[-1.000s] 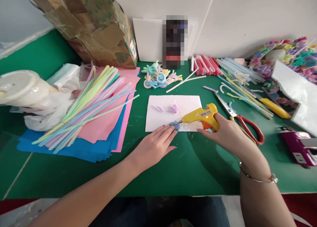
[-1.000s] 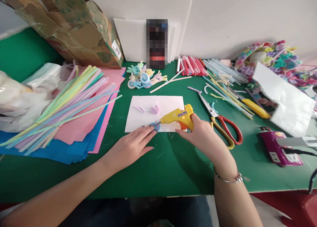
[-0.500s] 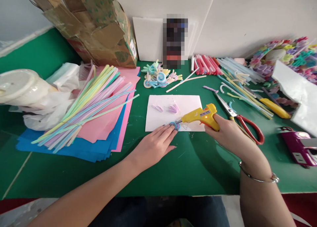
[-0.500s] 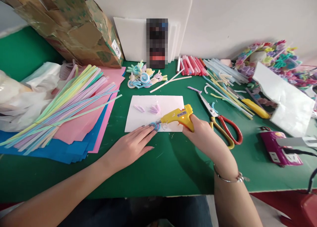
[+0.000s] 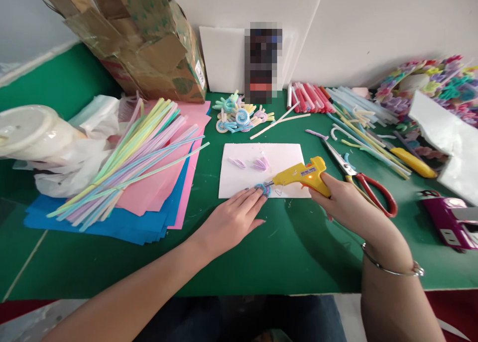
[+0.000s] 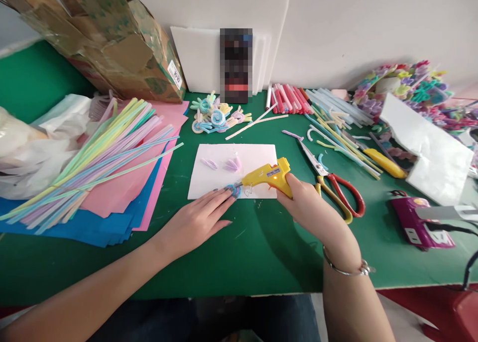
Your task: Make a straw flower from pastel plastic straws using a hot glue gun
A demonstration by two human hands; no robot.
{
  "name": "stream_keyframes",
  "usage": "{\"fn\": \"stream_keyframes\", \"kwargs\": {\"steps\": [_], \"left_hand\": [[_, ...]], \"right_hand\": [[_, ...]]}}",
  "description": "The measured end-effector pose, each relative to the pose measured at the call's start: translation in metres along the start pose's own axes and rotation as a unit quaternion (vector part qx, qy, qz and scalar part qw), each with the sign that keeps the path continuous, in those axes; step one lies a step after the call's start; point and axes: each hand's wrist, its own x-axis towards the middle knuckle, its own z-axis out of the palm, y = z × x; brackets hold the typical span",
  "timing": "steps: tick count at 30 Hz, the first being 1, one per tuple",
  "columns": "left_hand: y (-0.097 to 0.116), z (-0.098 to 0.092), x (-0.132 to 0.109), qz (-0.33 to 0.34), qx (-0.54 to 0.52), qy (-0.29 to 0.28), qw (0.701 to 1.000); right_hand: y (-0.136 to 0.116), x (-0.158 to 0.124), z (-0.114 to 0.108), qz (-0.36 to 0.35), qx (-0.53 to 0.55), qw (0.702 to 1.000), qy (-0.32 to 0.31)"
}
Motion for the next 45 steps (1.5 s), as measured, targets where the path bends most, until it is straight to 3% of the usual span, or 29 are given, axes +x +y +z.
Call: {"fn": "stream_keyframes", "kwargs": {"steps": [7,18,33,45], "left_hand": [[0.0007,-0.0006,0.0001,0.0,0.008,-0.006,1.0],[0.0002,-0.0006,0.0,-0.001,0.002,-0.005,1.0],[0.0,-0.0005,-0.0003,-0.004,-0.005,-0.004,1.0],[0.0004,-0.0015,0.001,-0.002,-0.001,-0.004,1.0]], "right_hand": [[0.0036,0.0003,0.0008,-0.023,0.009,1.0,0.005],[0.0035,-0.0002,-0.0002,0.003,-0.008,1.0,-0.001],[0.0085,0.0009,0.0021,-0.035,-0.018,0.998,0.05],[0.0056,0.0023,0.0031,0.007,-0.048,0.996,0.069]]}}
